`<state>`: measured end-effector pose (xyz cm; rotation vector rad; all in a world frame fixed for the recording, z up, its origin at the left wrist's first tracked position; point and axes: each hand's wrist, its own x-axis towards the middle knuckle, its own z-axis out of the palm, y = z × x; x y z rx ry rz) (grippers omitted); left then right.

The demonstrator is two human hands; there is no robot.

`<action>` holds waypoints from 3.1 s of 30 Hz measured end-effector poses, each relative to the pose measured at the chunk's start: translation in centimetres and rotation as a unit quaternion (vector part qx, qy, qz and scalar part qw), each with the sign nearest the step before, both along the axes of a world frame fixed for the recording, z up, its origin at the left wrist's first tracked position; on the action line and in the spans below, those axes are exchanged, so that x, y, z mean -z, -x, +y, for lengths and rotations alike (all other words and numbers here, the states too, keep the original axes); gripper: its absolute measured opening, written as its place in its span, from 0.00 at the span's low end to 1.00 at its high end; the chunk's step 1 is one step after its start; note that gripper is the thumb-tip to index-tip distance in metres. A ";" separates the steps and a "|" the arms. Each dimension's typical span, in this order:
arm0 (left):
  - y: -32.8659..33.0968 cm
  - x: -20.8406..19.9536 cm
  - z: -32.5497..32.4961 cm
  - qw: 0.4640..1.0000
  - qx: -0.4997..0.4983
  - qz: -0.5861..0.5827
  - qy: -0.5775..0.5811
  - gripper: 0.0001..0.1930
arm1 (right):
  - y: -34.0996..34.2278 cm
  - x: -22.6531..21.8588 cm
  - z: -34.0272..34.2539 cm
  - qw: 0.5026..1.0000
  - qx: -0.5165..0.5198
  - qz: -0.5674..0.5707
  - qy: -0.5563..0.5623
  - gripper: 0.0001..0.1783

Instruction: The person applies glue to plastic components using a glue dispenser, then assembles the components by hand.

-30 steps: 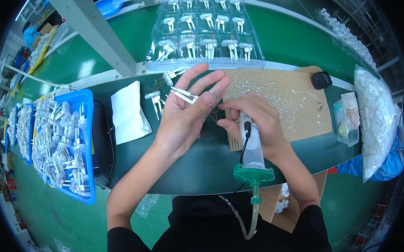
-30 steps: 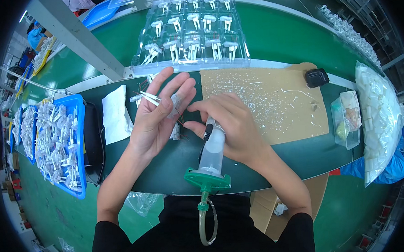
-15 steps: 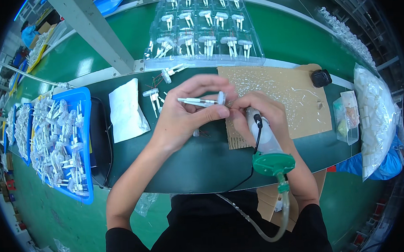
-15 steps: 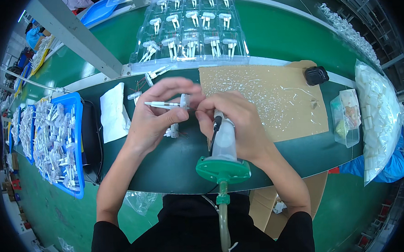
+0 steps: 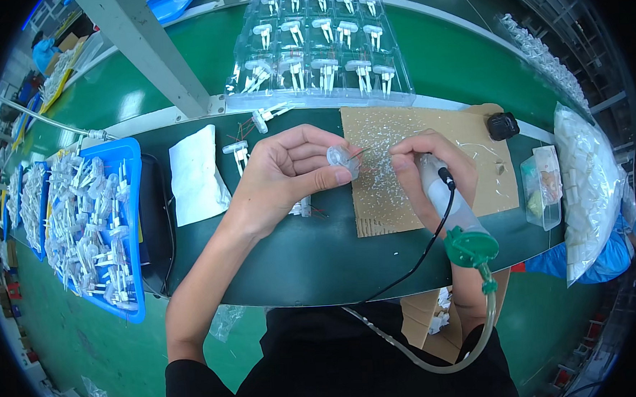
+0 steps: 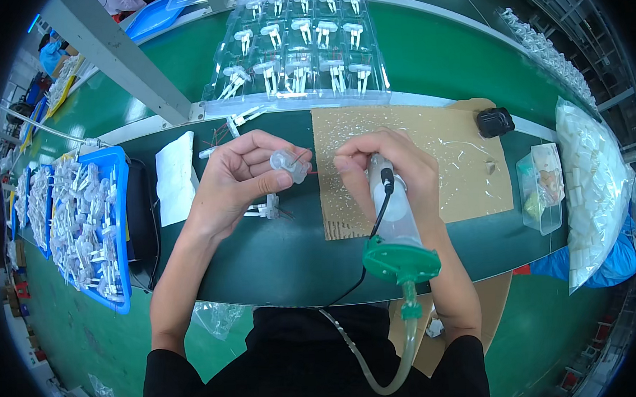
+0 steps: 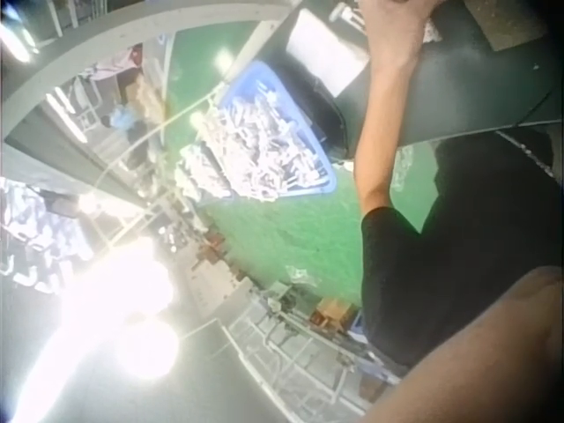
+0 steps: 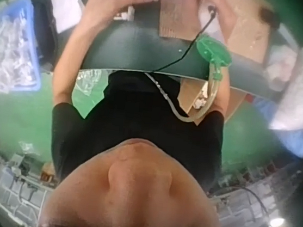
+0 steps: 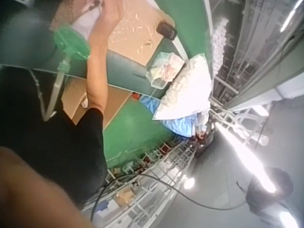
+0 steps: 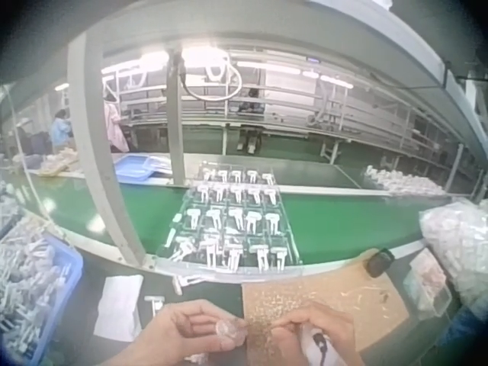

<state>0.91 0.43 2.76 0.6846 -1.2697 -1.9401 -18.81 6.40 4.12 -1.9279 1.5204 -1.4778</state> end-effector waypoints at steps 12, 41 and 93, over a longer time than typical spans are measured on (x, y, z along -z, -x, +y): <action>0.4 0.7 0.6 0.999 0.000 0.019 -0.044 0.12 | -0.4 0.9 -0.4 0.996 -0.073 0.052 0.029 0.10; 0.9 1.0 0.2 0.998 0.056 -0.024 -0.009 0.23 | 4.1 1.4 -0.7 0.978 0.041 -0.198 -0.047 0.11; 1.0 2.5 1.0 0.955 0.146 0.230 -0.121 0.17 | -1.9 -2.1 3.4 0.971 -0.193 -0.114 0.086 0.11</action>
